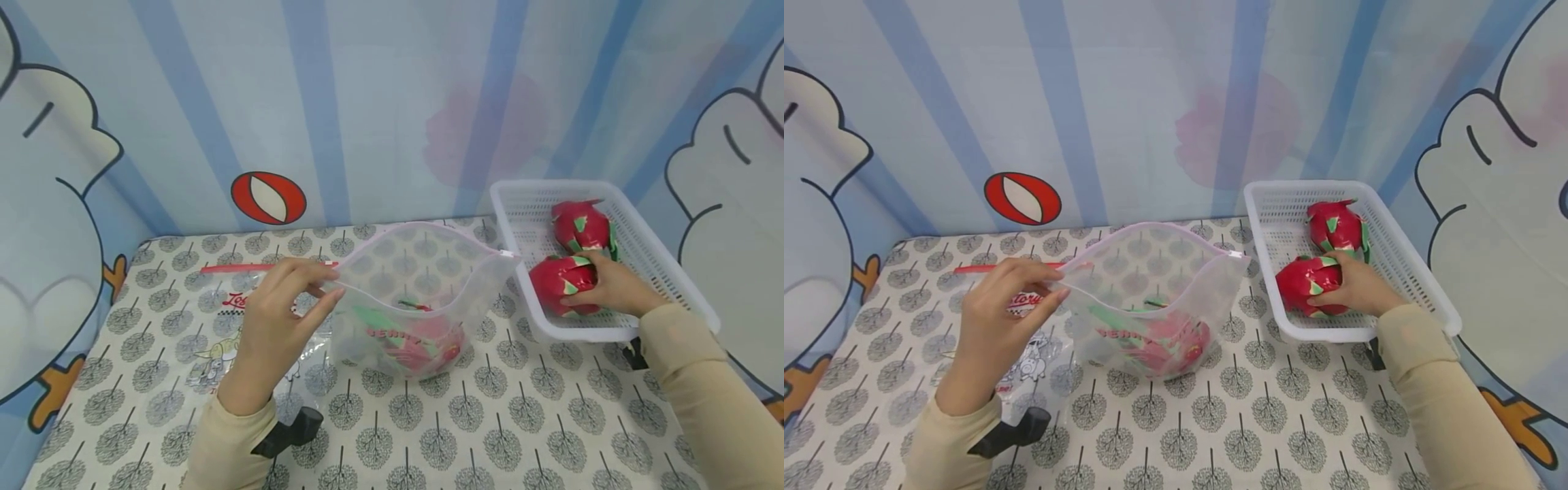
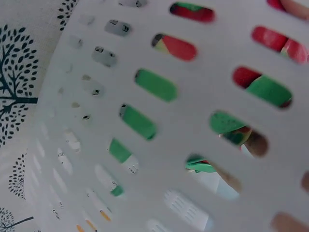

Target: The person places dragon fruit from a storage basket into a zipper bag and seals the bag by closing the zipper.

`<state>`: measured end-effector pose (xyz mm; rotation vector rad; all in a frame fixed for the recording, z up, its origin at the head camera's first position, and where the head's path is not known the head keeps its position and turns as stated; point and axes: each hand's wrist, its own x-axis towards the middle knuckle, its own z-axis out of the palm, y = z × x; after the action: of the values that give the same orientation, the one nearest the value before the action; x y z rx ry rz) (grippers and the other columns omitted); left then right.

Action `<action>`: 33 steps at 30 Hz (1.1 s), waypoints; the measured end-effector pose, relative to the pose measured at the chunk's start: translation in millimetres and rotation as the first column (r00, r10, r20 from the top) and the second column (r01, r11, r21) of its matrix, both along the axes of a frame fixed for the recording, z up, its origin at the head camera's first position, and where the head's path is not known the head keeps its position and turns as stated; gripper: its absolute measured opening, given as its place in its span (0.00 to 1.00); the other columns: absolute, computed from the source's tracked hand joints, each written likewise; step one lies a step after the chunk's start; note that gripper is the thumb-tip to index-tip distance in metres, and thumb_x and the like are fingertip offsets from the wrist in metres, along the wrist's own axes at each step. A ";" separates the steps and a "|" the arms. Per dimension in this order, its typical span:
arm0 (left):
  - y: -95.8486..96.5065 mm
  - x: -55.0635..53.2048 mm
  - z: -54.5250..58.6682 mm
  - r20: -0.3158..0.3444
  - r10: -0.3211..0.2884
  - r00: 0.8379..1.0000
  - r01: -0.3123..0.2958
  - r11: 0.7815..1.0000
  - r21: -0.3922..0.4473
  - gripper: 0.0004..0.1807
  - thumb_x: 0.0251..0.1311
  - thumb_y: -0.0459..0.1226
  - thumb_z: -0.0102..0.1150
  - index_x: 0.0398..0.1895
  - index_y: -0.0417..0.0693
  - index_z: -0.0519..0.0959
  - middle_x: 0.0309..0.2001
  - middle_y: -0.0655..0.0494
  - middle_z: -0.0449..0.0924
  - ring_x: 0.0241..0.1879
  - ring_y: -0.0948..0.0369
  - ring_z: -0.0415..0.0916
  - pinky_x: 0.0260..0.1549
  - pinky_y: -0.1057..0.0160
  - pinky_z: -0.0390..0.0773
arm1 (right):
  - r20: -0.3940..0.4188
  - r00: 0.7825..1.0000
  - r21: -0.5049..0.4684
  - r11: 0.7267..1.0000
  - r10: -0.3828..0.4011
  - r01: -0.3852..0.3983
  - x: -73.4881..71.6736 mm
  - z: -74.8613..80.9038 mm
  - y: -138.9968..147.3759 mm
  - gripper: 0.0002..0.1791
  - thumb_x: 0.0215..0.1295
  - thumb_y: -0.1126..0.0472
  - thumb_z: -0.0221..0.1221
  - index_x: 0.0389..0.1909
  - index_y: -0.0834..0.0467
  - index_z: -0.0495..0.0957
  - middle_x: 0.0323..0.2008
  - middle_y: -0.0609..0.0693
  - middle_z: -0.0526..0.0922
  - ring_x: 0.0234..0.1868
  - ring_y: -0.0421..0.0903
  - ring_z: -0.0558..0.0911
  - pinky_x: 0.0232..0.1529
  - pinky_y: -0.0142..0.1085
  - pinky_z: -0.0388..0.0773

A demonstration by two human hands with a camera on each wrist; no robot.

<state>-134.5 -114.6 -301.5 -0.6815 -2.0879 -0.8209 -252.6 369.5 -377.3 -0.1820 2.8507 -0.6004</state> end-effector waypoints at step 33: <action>0.6 -1.8 0.6 0.007 -0.008 1.000 0.008 1.000 0.014 0.13 0.44 0.26 0.71 0.36 0.42 0.82 0.35 0.49 0.82 0.29 0.58 0.79 0.28 0.63 0.80 | -0.004 1.000 0.022 1.000 0.000 0.000 3.2 3.6 1.3 0.64 0.45 0.34 0.69 0.71 0.68 0.48 0.57 0.74 0.69 0.55 0.71 0.72 0.55 0.66 0.69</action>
<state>-136.3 -114.0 -301.0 -0.6807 -2.0850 -0.8431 -249.4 370.8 -373.7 -0.1794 2.8596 -0.5691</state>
